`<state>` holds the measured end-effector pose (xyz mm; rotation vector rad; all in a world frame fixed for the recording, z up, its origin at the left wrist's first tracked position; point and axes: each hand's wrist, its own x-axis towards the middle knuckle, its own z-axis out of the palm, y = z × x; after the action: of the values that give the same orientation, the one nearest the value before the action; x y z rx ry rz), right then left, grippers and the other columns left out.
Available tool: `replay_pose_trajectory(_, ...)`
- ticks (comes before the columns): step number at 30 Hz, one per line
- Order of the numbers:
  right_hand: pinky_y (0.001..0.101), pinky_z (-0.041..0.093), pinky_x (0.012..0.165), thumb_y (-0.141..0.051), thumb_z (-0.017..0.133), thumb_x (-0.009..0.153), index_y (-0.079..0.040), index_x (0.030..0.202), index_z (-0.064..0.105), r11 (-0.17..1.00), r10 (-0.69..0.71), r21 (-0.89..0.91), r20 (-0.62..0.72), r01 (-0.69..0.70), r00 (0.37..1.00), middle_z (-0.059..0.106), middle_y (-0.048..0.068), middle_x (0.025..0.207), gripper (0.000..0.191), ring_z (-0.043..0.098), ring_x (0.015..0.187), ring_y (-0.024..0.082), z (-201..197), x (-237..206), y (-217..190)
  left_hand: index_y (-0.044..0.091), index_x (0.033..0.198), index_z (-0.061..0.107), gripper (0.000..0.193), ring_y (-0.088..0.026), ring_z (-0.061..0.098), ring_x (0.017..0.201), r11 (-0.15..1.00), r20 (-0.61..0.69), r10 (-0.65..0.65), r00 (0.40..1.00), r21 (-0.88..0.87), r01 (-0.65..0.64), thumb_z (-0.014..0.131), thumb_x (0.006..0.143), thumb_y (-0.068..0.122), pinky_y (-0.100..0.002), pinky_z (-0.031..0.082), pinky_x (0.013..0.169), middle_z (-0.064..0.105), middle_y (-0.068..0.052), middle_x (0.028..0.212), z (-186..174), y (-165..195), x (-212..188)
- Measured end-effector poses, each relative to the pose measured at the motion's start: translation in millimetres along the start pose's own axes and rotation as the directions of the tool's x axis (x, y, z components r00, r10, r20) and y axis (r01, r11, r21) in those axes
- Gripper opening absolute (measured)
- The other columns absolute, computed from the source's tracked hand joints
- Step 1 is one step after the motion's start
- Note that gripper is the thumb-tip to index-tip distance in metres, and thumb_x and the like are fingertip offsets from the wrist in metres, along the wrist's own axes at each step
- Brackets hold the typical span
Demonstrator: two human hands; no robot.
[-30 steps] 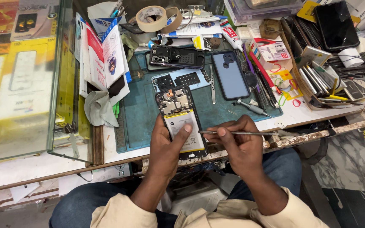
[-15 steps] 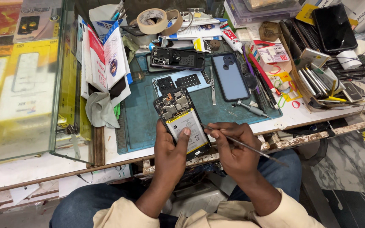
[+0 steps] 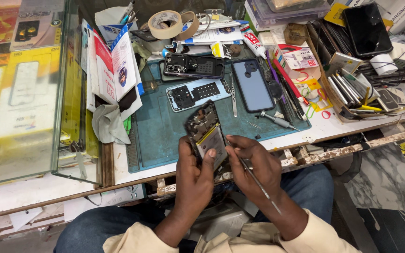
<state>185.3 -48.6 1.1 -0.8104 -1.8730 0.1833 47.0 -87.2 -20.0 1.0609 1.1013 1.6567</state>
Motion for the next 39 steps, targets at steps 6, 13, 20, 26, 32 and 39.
replay_pose_trajectory(6,0.0275,0.060,0.068,-0.001,0.077,0.092,0.004,0.093,0.058,0.996,0.083,-0.034,-0.006,-0.083,0.997,0.077,0.017,0.104,0.020,0.079,0.084,0.021,3.0,-0.5,-1.2,0.003,0.114,0.046,0.016,-0.009,0.060,0.090,0.992,0.034,-0.004,0.999,0.129,-0.001,0.057,0.104,0.008,-0.025,0.051,0.073,0.063,-0.009,0.100,-1.5,0.0,-2.5)
replay_pose_trajectory(13,0.0289,0.064,0.087,-0.001,0.064,0.101,0.004,0.096,0.051,0.859,0.382,0.324,0.108,-0.396,0.918,0.076,0.020,0.104,0.015,0.078,0.103,0.020,1.4,-0.8,20.0,0.003,0.111,0.046,0.016,-0.009,0.055,0.085,0.993,0.056,-0.068,0.996,0.101,0.062,0.059,0.103,0.009,-0.026,0.048,0.070,0.060,-0.010,0.096,-7.9,-6.2,4.1)
replay_pose_trajectory(20,0.0408,0.062,0.085,-0.001,0.060,0.100,0.000,0.100,0.040,0.527,0.559,0.634,0.242,-0.566,0.793,0.070,0.024,0.100,0.020,0.077,0.099,0.031,-6.2,9.4,37.3,0.003,0.121,0.046,0.019,-0.013,0.059,0.116,0.997,0.164,-0.020,0.986,-0.065,0.031,0.055,0.105,0.007,-0.028,0.050,0.100,0.065,-0.013,0.121,-17.3,-8.6,15.0)
replay_pose_trajectory(26,0.0407,0.062,0.082,-0.004,0.060,0.101,-0.002,0.101,0.040,0.511,0.562,0.642,0.253,-0.571,0.787,0.072,0.024,0.101,0.021,0.078,0.099,0.031,-14.7,10.2,29.3,0.003,0.130,0.047,0.027,-0.013,0.066,0.109,0.987,0.182,-0.120,0.976,-0.083,0.136,0.054,0.105,0.012,-0.030,0.058,0.093,0.070,-0.012,0.119,-24.0,-4.1,21.3)
replay_pose_trajectory(32,0.0404,0.062,0.083,-0.004,0.061,0.101,-0.002,0.102,0.041,0.499,0.546,0.665,0.257,-0.556,0.798,0.071,0.022,0.101,0.020,0.077,0.099,0.031,-12.7,9.8,30.5,0.003,0.131,0.047,0.028,-0.012,0.067,0.107,0.982,0.162,-0.131,0.978,-0.116,0.151,0.054,0.105,0.012,-0.031,0.058,0.092,0.070,-0.012,0.118,-22.9,-8.5,22.8)
replay_pose_trajectory(39,0.0320,0.065,0.084,-0.003,0.065,0.101,0.002,0.105,0.051,0.816,0.382,0.419,0.127,-0.399,0.915,0.076,0.021,0.110,0.016,0.078,0.102,0.024,-7.4,2.9,14.6,0.004,0.133,0.046,0.031,-0.013,0.067,0.107,0.983,0.092,-0.112,0.989,-0.132,0.124,0.054,0.105,0.012,-0.030,0.058,0.091,0.070,-0.011,0.118,-17.0,-13.2,17.9)
